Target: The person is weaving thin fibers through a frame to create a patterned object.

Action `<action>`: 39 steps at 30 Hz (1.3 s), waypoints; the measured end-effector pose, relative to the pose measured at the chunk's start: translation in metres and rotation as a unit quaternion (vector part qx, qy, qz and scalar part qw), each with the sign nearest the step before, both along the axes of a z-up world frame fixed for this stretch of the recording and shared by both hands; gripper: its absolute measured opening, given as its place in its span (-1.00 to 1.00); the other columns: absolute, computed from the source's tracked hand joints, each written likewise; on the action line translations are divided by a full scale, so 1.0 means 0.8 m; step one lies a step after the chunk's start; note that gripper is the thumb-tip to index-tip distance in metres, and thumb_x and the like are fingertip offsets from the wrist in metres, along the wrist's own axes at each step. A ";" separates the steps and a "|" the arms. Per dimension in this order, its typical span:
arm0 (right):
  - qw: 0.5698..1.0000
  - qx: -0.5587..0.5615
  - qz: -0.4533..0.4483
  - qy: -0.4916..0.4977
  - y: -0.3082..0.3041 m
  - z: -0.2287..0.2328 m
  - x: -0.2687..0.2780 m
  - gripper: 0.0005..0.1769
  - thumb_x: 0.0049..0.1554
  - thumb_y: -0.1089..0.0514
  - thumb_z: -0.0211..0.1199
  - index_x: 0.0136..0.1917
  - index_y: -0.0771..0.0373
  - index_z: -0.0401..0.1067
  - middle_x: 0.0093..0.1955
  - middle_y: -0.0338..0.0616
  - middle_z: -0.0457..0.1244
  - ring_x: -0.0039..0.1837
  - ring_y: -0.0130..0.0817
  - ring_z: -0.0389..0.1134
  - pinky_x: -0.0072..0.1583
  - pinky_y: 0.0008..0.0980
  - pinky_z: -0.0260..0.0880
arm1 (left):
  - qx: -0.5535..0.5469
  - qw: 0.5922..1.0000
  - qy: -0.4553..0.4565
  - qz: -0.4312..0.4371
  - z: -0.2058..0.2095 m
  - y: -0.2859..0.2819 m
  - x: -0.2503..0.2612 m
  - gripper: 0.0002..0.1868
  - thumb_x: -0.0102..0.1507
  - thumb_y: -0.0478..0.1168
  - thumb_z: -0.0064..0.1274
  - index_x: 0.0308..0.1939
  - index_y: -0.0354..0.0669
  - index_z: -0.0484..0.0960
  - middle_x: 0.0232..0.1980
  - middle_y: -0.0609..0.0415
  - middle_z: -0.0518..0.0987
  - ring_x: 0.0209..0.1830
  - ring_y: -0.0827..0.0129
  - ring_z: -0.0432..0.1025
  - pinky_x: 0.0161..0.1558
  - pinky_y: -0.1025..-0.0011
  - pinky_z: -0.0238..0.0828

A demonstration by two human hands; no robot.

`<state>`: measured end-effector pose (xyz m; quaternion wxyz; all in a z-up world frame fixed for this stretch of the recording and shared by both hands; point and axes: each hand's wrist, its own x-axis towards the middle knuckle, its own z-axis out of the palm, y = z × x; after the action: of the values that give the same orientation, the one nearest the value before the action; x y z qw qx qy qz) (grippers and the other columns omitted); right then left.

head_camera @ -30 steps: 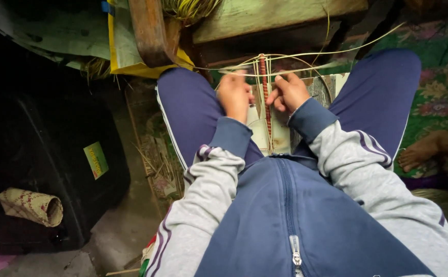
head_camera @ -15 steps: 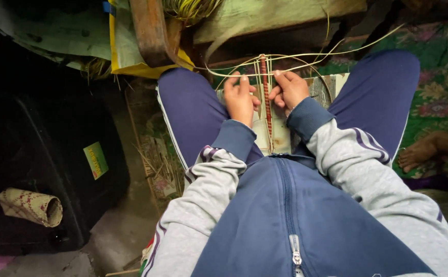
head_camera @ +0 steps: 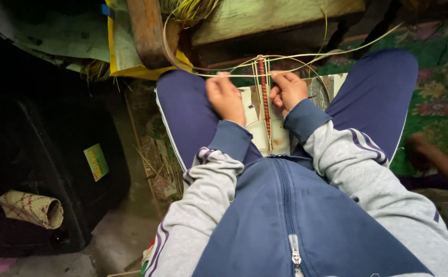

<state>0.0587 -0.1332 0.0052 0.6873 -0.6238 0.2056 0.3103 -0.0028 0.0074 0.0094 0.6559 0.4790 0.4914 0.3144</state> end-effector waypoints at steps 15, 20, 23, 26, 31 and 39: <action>1.000 0.010 0.003 -0.012 0.003 -0.007 0.003 -0.80 0.19 0.09 0.37 0.02 0.20 0.46 -0.55 0.06 0.23 -0.69 -0.43 0.10 -0.60 -0.55 -0.04 | -0.045 0.971 0.134 -0.193 -0.023 -0.021 0.010 -0.75 0.28 -0.07 0.10 -0.34 -0.17 0.67 -0.58 -0.03 0.64 -0.82 0.38 0.44 -0.86 0.53 0.20; 1.000 0.001 0.011 -0.004 0.005 0.003 0.000 -0.81 0.18 0.10 0.36 0.02 0.18 0.46 -0.55 0.02 0.23 -0.69 -0.43 0.10 -0.59 -0.58 -0.05 | -0.006 0.995 0.070 -0.075 0.016 -0.013 0.001 -0.74 0.38 -0.07 -0.03 -0.28 -0.12 0.63 -0.60 0.06 0.51 -0.78 0.46 0.39 -0.78 0.61 0.17; 1.000 -0.004 -0.002 0.006 0.006 0.011 0.001 -0.83 0.17 0.11 0.36 0.00 0.15 0.45 -0.56 0.01 0.22 -0.69 -0.44 0.10 -0.58 -0.58 -0.06 | -0.021 1.000 -0.002 -0.014 0.033 -0.006 -0.003 -0.72 0.45 -0.07 -0.10 -0.20 -0.15 0.58 -0.62 0.12 0.38 -0.79 0.54 0.28 -0.78 0.66 0.10; 1.000 -0.007 -0.015 0.012 0.003 0.007 0.002 -0.84 0.18 0.11 0.36 -0.02 0.14 0.44 -0.56 0.02 0.23 -0.69 -0.43 0.11 -0.58 -0.57 -0.05 | -0.042 0.999 -0.003 -0.033 0.040 -0.007 -0.005 -0.70 0.45 -0.03 -0.09 -0.11 -0.19 0.57 -0.56 0.09 0.38 -0.77 0.51 0.28 -0.81 0.63 0.12; 1.000 0.000 -0.011 0.006 0.002 -0.002 0.004 -0.83 0.19 0.10 0.36 -0.01 0.14 0.42 -0.56 0.02 0.23 -0.68 -0.43 0.12 -0.58 -0.57 -0.04 | -0.102 0.976 0.085 -0.174 0.008 -0.017 0.002 -0.53 0.31 -0.02 0.13 0.11 -0.33 0.51 -0.31 -0.15 0.56 -0.68 0.31 0.47 -0.86 0.55 0.33; 1.000 0.000 -0.002 0.005 0.000 -0.013 0.004 -0.81 0.20 0.07 0.38 0.01 0.11 0.42 -0.55 0.01 0.22 -0.68 -0.41 0.11 -0.59 -0.55 -0.04 | 0.024 0.994 0.056 -0.085 0.022 -0.014 0.008 -0.77 0.41 -0.16 -0.09 -0.17 -0.15 0.65 -0.48 -0.07 0.61 -0.74 0.34 0.48 -0.85 0.58 0.30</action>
<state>0.0620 -0.1333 -0.0050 0.6868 -0.6218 0.2100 0.3123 0.0037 -0.0035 0.0270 0.6402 0.5517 0.4767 0.2418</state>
